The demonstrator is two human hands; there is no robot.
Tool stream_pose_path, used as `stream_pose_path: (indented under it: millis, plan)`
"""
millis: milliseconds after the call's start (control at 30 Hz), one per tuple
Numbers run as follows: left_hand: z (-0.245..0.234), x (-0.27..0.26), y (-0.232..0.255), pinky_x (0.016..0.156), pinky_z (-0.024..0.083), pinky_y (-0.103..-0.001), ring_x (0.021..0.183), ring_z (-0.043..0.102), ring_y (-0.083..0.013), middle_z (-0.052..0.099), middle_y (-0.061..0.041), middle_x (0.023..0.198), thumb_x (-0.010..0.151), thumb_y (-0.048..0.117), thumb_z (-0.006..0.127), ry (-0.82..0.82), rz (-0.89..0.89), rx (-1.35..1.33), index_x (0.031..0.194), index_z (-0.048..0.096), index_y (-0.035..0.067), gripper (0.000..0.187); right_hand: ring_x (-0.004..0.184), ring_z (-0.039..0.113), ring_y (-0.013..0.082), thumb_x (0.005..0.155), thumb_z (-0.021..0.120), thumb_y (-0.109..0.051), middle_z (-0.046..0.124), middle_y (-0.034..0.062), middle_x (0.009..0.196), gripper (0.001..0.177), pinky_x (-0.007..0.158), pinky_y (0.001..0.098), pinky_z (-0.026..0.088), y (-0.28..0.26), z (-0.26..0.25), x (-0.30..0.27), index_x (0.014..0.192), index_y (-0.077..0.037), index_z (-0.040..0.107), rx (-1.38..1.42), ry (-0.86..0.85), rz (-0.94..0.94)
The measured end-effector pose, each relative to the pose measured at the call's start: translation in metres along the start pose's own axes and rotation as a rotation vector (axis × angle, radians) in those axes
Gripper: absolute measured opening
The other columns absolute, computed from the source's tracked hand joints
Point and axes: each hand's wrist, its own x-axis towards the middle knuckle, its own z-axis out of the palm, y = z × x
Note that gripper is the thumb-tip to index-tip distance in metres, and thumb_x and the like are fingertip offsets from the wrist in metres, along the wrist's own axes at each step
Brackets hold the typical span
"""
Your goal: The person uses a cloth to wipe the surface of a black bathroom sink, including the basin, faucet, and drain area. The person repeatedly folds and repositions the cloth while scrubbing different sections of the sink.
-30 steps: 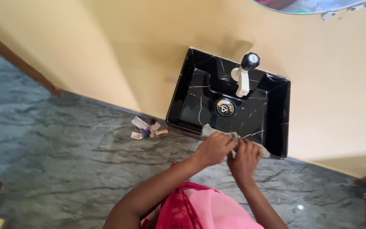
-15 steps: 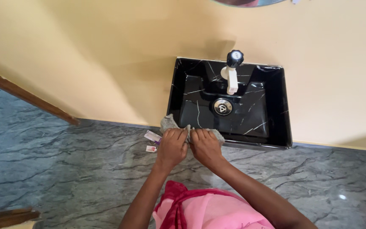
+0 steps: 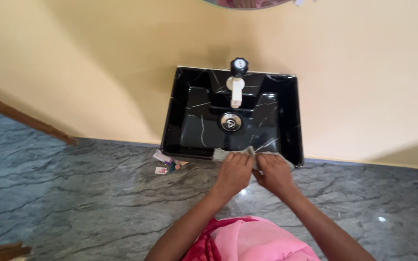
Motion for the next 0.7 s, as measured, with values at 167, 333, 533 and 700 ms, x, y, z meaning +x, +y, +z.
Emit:
stream_pose_path:
  millis: [167,333,533,700]
  plan:
    - [0.026,0.025,0.030,0.087,0.047,-0.041,0.094,0.066,-0.0300,0.069,-0.016,0.100,0.083,0.012,0.063,-0.082,0.084,-0.035,0.109,0.065,-0.003,0.030,0.088,0.064,0.0317,0.070,0.082,-0.023,0.067,0.0099,0.090,0.043,0.083,0.0431,0.049,0.034,-0.033,-0.025,0.105,-0.006,0.066,-0.021,0.008,0.037]
    - [0.016,0.024,0.020,0.092,0.048,-0.042,0.102,0.066,-0.0307,0.069,-0.017,0.106,0.082,0.008,0.063,-0.053,0.137,-0.149,0.116,0.063,-0.005,0.036,0.089,0.064,0.0335,0.068,0.081,-0.020,0.066,0.0118,0.089,0.039,0.084,0.0444,0.046,0.012,-0.025,-0.021,0.100,-0.004,0.065,-0.117,0.034,0.186]
    - [-0.008,-0.001,-0.016,0.098,0.048,-0.043,0.110,0.066,-0.0329,0.070,-0.020,0.115,0.081,0.006,0.062,-0.008,0.133,-0.210,0.119,0.063,-0.006,0.040,0.087,0.067,0.0323,0.068,0.082,-0.022,0.070,0.0109,0.085,0.031,0.080,0.0445,0.049,-0.029,-0.004,0.007,0.087,-0.007,0.064,-0.140,0.013,0.257]
    - [-0.046,-0.031,-0.070,0.097,0.047,-0.046,0.107,0.066,-0.0347,0.071,-0.020,0.111,0.079,0.008,0.066,-0.051,0.042,-0.173,0.113,0.064,-0.003,0.037,0.079,0.069,0.0342,0.066,0.084,-0.027,0.071,0.0134,0.079,0.033,0.074,0.0460,0.052,-0.078,0.035,0.046,0.082,-0.007,0.064,-0.082,-0.025,0.249]
